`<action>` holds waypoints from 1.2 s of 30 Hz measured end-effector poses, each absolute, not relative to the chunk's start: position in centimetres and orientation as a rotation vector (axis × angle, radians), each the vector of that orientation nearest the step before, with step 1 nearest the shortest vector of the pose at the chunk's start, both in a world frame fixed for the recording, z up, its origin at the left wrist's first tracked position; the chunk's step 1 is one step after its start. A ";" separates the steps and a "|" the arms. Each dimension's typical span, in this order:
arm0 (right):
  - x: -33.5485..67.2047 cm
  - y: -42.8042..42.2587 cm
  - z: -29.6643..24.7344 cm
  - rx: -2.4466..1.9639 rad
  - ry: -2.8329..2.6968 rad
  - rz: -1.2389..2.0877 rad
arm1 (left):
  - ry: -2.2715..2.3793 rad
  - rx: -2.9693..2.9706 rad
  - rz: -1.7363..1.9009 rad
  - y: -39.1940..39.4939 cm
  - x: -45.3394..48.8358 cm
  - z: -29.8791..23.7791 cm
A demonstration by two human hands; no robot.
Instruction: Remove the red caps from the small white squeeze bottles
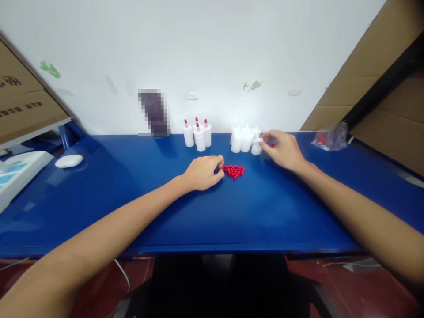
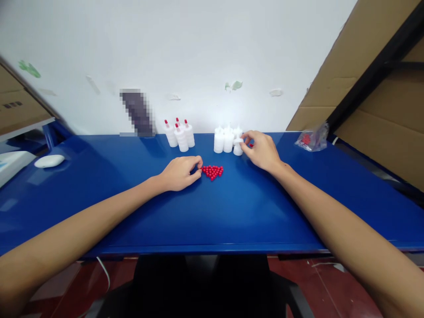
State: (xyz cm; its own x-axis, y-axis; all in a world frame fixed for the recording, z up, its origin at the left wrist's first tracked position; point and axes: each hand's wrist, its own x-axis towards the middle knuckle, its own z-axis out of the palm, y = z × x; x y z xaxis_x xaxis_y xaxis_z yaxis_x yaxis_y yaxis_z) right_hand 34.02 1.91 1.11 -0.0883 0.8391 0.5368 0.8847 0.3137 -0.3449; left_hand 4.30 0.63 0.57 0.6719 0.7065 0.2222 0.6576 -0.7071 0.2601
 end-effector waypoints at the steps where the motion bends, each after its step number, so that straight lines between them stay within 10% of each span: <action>1: 34.1 1.9 1.3 -1.518 -1.908 -0.107 | 1.119 2.725 0.466 0.6 4.3 0.5; 36: 34.0 1.0 2.5 -1.695 -2.121 -0.289 | 1.108 2.691 0.480 0.6 4.2 0.5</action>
